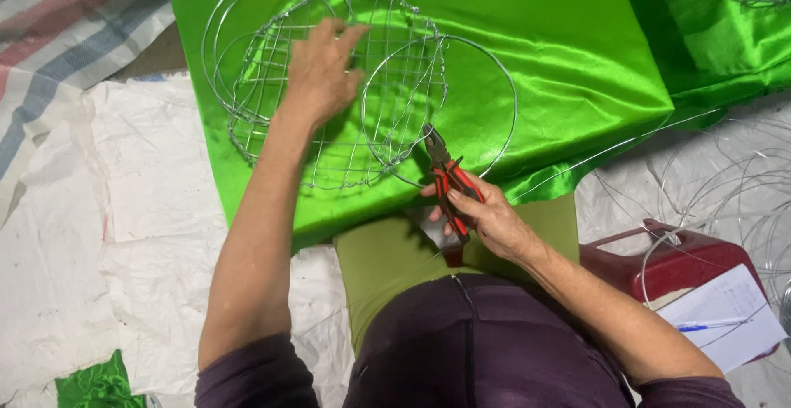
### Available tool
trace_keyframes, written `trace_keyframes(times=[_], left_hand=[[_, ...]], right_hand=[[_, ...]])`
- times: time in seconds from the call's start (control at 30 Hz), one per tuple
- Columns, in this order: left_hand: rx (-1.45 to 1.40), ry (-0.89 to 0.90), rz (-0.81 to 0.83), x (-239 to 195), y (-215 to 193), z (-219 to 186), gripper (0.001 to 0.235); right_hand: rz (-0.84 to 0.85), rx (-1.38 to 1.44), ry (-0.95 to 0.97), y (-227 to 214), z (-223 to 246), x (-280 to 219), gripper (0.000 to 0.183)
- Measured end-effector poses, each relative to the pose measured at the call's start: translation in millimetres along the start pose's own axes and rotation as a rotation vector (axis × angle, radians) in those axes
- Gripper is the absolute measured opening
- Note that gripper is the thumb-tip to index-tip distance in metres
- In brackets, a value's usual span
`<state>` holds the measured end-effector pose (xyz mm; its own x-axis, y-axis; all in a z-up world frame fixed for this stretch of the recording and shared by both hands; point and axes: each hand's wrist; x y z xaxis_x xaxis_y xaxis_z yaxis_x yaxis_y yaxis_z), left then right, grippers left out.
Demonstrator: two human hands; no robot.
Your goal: The person uses pliers to twist and secure wire segments onto a circular wire frame, forming a mesh structure. They repeatedly grip, twist, and adjust the wire connections while seated on the floor.
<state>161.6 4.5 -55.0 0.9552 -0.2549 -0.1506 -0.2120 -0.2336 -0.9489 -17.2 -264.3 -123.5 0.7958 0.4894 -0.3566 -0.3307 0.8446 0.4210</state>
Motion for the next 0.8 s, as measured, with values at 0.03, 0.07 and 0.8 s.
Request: trace_keyframes(times=[0.03, 0.07, 0.8], left_hand=[[0.003, 0.008, -0.005, 9, -5, -7, 0.068], [-0.108, -0.057, 0.148, 17, -9, -13, 0.078], [0.426, 0.366, -0.703, -21, -134, -23, 0.063]], right_hand=[[-0.004, -0.001, -0.009, -2, 1, 1, 0.05], [-0.014, 0.022, 0.02, -2, 1, 1, 0.052], [0.079, 0.055, -0.14, -5, 70, -7, 0.046]])
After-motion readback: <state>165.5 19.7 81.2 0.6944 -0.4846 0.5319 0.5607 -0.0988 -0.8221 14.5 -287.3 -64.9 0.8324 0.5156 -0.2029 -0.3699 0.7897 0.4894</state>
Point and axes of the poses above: each hand's wrist, its own x-axis towards the middle knuckle, its own y-axis out of the palm, z = x × y, and after that the axes turned 8 degrees about -x, right-handed
